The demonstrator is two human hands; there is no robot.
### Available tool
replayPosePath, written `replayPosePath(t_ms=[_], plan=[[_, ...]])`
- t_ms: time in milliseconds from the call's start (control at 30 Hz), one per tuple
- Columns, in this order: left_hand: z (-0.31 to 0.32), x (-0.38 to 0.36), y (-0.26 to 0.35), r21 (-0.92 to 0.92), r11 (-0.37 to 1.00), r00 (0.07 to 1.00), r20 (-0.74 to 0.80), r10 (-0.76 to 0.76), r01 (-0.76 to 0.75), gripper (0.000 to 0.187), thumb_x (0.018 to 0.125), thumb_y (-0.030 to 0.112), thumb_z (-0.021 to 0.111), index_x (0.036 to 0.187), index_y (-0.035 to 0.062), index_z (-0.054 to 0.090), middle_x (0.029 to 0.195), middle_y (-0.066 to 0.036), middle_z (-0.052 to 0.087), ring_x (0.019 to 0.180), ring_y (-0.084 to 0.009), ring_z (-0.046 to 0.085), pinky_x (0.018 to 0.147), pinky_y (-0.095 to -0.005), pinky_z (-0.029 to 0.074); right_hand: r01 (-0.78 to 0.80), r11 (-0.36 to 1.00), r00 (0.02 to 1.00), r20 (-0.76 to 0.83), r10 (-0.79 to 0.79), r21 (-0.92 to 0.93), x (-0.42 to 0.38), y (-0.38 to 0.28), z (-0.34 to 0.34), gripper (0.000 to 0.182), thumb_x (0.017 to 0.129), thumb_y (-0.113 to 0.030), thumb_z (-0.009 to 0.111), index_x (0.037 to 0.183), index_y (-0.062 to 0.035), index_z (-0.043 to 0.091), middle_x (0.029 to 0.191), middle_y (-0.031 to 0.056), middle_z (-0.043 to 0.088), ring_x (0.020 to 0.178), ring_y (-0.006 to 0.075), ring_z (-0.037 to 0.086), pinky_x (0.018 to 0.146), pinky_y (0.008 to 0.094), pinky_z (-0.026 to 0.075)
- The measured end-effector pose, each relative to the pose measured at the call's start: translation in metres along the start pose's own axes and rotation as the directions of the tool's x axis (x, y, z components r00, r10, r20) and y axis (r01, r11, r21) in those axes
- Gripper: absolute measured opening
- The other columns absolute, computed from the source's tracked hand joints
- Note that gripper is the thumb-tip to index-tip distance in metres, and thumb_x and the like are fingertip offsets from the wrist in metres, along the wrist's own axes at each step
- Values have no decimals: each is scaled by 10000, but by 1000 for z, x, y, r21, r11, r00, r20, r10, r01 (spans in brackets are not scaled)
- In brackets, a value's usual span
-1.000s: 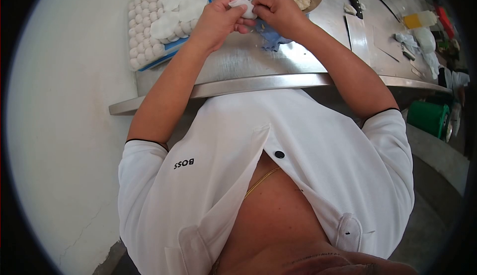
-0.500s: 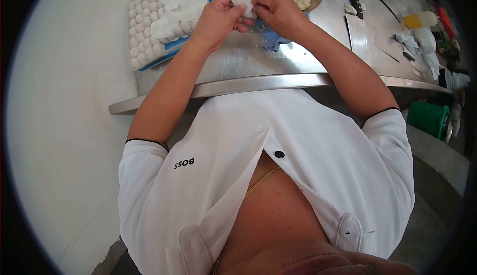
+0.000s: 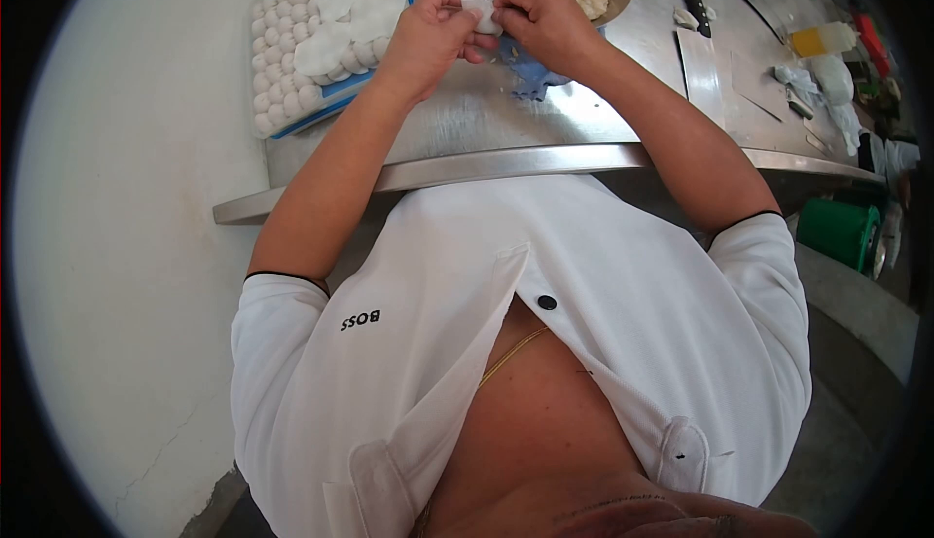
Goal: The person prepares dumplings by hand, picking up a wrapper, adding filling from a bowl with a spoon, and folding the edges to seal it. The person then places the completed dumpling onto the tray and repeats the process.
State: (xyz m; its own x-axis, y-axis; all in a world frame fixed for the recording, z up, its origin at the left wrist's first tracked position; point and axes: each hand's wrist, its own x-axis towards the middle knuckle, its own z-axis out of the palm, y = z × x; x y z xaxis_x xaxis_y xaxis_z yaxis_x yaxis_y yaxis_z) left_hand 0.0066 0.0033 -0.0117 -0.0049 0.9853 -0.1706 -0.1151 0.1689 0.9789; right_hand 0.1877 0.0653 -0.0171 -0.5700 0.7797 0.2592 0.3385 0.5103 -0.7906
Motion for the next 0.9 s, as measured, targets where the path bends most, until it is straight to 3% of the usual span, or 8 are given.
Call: replayPosePath(t_ms=[100, 167, 267, 500, 567, 700, 800, 900], plan=[[2, -1, 4, 48, 999, 1000, 27, -4, 3, 296, 955, 103, 580, 1206, -47, 534, 994, -90, 651, 825, -216, 703, 620, -262, 530, 41, 998, 998, 38, -39, -45, 0, 0, -2, 191, 867, -188, 603, 941, -16, 640, 817, 192, 660, 762, 359, 647, 691, 419, 501], [5, -4, 7, 97, 994, 999, 18, -47, 45, 293, 952, 99, 579, 1198, -53, 532, 986, -90, 643, 825, -221, 703, 616, -262, 529, 100, 987, 994, 65, -93, -126, -2, -2, -2, 152, 893, -136, 606, 978, -15, 643, 791, 126, 643, 714, 215, 611, 664, 332, 485], [3, -2, 5, 60, 997, 999, 27, -40, 39, 312, 950, 100, 579, 1213, -58, 520, 991, -97, 639, 831, -224, 704, 617, -262, 529, -13, 1000, 1000, 8, 14, -28, -4, -9, -2, 152, 892, -143, 610, 969, -16, 644, 787, 127, 642, 704, 218, 610, 659, 339, 484], [5, -3, 2, 13, 999, 1000, -1, -31, 31, 308, 954, 96, 567, 1210, -63, 504, 973, -100, 637, 824, -226, 703, 621, -267, 532, 54, 995, 999, -3, -54, -81, 0, 0, 0, 153, 893, -153, 618, 957, -18, 649, 775, 131, 638, 687, 215, 601, 650, 342, 481], [6, -3, 3, 40, 999, 999, -37, -10, 11, 284, 957, 105, 570, 1183, -60, 519, 964, -100, 637, 818, -221, 702, 612, -265, 533, 3, 998, 1000, 17, -2, -64, 0, -4, -1, 196, 869, -194, 593, 947, -21, 640, 826, 190, 661, 808, 372, 642, 728, 432, 499], [7, -4, 5, 106, 994, 1000, -10, -9, 10, 284, 960, 113, 572, 1182, -60, 531, 969, -102, 639, 814, -214, 701, 602, -262, 531, 57, 993, 996, 69, -50, -106, -1, -3, -3, 194, 868, -192, 591, 947, -21, 641, 825, 192, 659, 813, 373, 642, 730, 435, 499], [7, -3, 4, 110, 994, 1000, 12, -21, 20, 285, 963, 113, 570, 1190, -57, 539, 974, -102, 641, 808, -209, 699, 594, -260, 532, 71, 989, 997, 50, -65, -132, -4, -8, -2, 164, 889, -144, 614, 970, -5, 646, 793, 145, 633, 717, 257, 619, 673, 354, 487], [7, -3, 5, 83, 996, 1000, 19, -21, 19, 300, 964, 110, 566, 1212, -56, 531, 981, -103, 641, 796, -208, 697, 594, -262, 535, -18, 998, 1000, -17, 17, -53, -4, -11, -2, 179, 869, -186, 593, 912, -23, 653, 809, 197, 647, 803, 378, 632, 716, 441, 492]])
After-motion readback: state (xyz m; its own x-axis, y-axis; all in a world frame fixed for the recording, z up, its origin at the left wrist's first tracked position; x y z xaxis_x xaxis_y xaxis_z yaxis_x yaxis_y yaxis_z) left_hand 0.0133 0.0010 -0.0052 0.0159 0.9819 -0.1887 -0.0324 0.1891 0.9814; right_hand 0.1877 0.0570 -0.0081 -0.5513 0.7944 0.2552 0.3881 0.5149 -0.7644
